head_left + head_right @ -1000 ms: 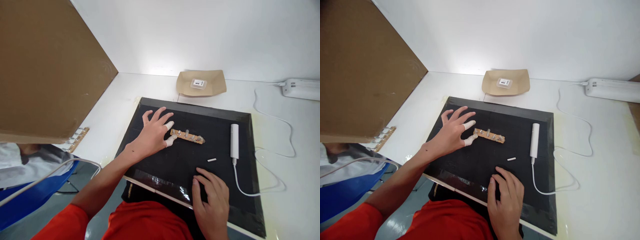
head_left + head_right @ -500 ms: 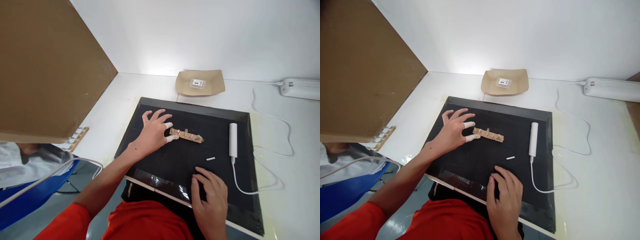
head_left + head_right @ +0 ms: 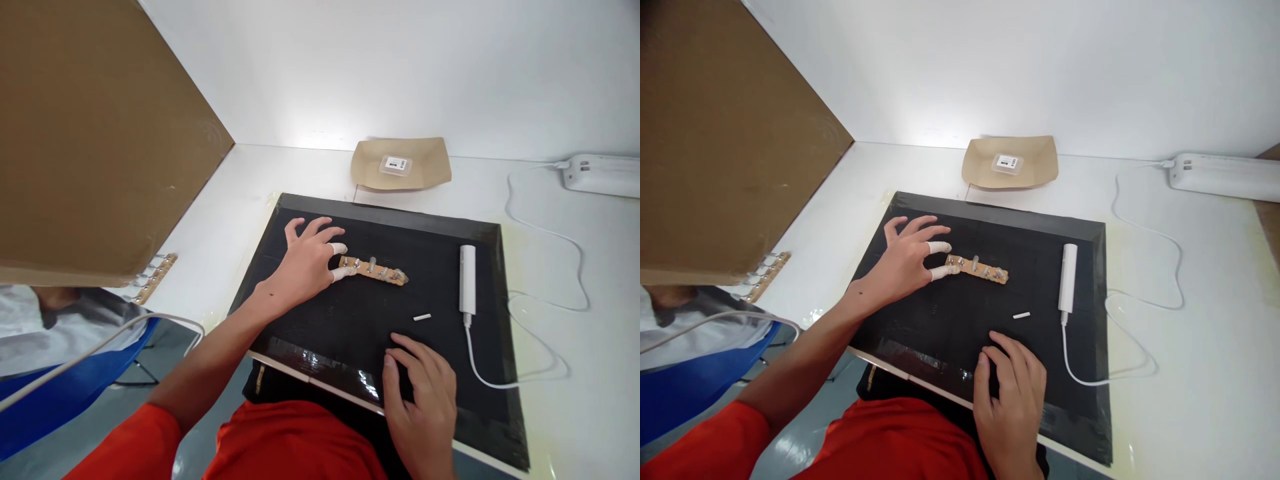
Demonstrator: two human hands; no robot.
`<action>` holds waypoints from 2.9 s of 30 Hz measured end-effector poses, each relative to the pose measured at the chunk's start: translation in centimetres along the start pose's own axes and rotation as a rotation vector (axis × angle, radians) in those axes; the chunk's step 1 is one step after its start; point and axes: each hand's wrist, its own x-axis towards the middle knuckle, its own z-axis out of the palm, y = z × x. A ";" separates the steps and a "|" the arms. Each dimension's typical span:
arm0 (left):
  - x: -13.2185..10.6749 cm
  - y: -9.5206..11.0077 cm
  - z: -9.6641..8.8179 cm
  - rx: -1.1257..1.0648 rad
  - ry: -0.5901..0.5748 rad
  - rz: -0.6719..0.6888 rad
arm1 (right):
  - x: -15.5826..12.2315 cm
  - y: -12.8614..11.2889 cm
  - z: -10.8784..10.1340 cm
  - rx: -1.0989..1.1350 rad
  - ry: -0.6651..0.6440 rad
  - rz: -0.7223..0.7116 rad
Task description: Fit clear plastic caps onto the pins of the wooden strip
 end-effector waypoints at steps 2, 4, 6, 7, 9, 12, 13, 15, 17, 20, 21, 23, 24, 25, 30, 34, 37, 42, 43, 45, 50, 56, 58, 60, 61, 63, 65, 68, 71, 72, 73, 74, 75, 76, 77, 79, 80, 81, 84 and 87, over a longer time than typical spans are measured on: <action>-0.2 0.0 -0.1 0.003 -0.014 -0.004 | 0.0 0.0 0.1 0.002 0.002 -0.001; -0.4 -0.1 0.0 0.006 -0.034 -0.011 | 0.0 0.0 0.1 0.000 0.002 -0.003; -0.7 -0.1 0.0 0.013 -0.043 -0.023 | -0.1 0.0 0.0 -0.004 -0.002 -0.004; -0.8 -0.1 0.1 0.019 -0.045 -0.030 | -0.1 0.0 0.0 -0.005 -0.003 -0.006; -0.9 -0.1 0.2 0.035 -0.046 -0.042 | 0.0 0.1 0.0 -0.001 0.001 -0.011; -1.1 -0.1 0.5 0.053 -0.037 -0.051 | 0.0 0.1 0.1 0.002 0.010 -0.017; -1.1 -0.1 0.7 0.052 -0.025 -0.058 | 0.0 0.1 0.1 -0.001 0.011 -0.016; -1.3 -0.2 1.1 0.033 0.008 -0.079 | 0.0 0.1 0.1 -0.007 0.007 -0.010; -1.6 -0.5 1.7 0.005 0.043 -0.082 | 0.0 0.1 0.1 -0.008 -0.003 0.002; -2.2 -1.4 2.6 -0.049 0.104 -0.046 | 0.1 0.1 -0.2 0.012 -0.013 0.020; -2.4 -1.9 2.8 -0.075 0.133 -0.045 | 0.1 0.1 -0.3 0.020 -0.012 0.026; -2.7 -3.0 3.0 -0.133 0.209 -0.084 | 0.2 -0.2 -0.7 0.030 -0.002 0.044; -2.7 -3.6 2.9 -0.158 0.252 -0.120 | 0.2 -0.3 -0.9 0.034 0.004 0.059; -2.6 -4.2 2.8 -0.179 0.296 -0.157 | 0.4 -0.6 -1.2 0.035 0.010 0.074; -0.3 -7.2 2.1 -0.216 0.459 -0.228 | 3.5 -1.5 -2.3 0.007 0.003 0.040; 3.7 -8.5 2.9 -0.214 0.473 -0.315 | 9.9 -1.3 -2.2 -0.110 -0.121 -0.144; 6.4 -8.8 3.9 -0.245 0.486 -0.445 | 15.7 -0.5 -1.1 -0.142 -0.344 -0.297; 7.7 -9.2 4.8 -0.333 0.668 -0.516 | 23.4 0.6 2.3 -0.038 -0.863 -0.466; 7.6 -9.2 4.8 -0.349 0.693 -0.520 | 24.5 0.8 3.0 -0.035 -0.923 -0.493; 7.3 -9.2 4.6 -0.377 0.687 -0.524 | 26.1 1.0 4.1 -0.052 -1.020 -0.547; 7.2 -9.0 4.2 -0.409 0.607 -0.531 | 27.8 1.0 5.6 -0.037 -1.161 -0.570; 7.4 -9.4 4.7 -0.415 0.639 -0.542 | 28.0 0.8 6.7 -0.005 -1.345 -0.476; 7.4 -9.4 4.7 -0.402 0.626 -0.552 | 28.1 0.8 7.0 0.003 -1.362 -0.458; 7.5 -9.4 4.6 -0.398 0.585 -0.567 | 28.2 0.9 7.2 0.001 -1.359 -0.460; 7.5 -9.3 4.5 -0.399 0.561 -0.571 | 28.3 0.8 7.3 -0.002 -1.360 -0.462; 7.5 -9.2 4.3 -0.403 0.537 -0.580 | 28.6 0.7 7.4 -0.009 -1.371 -0.454; 7.6 -9.2 4.3 -0.404 0.545 -0.587 | 28.9 0.3 7.4 -0.010 -1.415 -0.445; 7.6 -9.1 4.4 -0.405 0.568 -0.594 | 29.2 -0.1 7.0 -0.007 -1.503 -0.430; 7.7 -9.1 4.4 -0.409 0.565 -0.586 | 29.3 -0.3 6.5 -0.036 -1.476 -0.380; 7.7 -9.1 4.5 -0.409 0.563 -0.583 | 29.3 -0.3 6.4 -0.044 -1.459 -0.361; 7.7 -9.1 4.5 -0.410 0.564 -0.582 | 29.2 -0.4 6.3 -0.048 -1.451 -0.349; 7.7 -9.1 4.5 -0.412 0.564 -0.582 | 29.1 -0.4 6.3 -0.051 -1.455 -0.345; 7.7 -9.1 4.5 -0.414 0.563 -0.582 | 29.1 -0.4 6.4 -0.052 -1.467 -0.347; 7.7 -9.1 4.4 -0.417 0.560 -0.582 | 29.0 -0.5 6.5 -0.054 -1.481 -0.354; 7.7 -9.1 4.4 -0.419 0.557 -0.582 | 28.9 -0.5 6.6 -0.061 -1.490 -0.360; 7.7 -9.1 4.3 -0.425 0.548 -0.581 | 28.9 -0.5 6.9 -0.083 -1.484 -0.343; 7.7 -9.1 4.3 -0.427 0.544 -0.581 | 28.9 -0.5 7.0 -0.096 -1.473 -0.321; 7.7 -9.1 4.2 -0.427 0.543 -0.583 | 28.9 -0.4 7.0 -0.106 -1.461 -0.298; 7.7 -9.1 4.0 -0.435 0.530 -0.592 | 29.3 0.1 6.8 -0.111 -1.400 -0.239; 7.8 -9.2 4.2 -0.442 0.525 -0.598 | 29.6 0.9 6.2 -0.116 -1.271 -0.244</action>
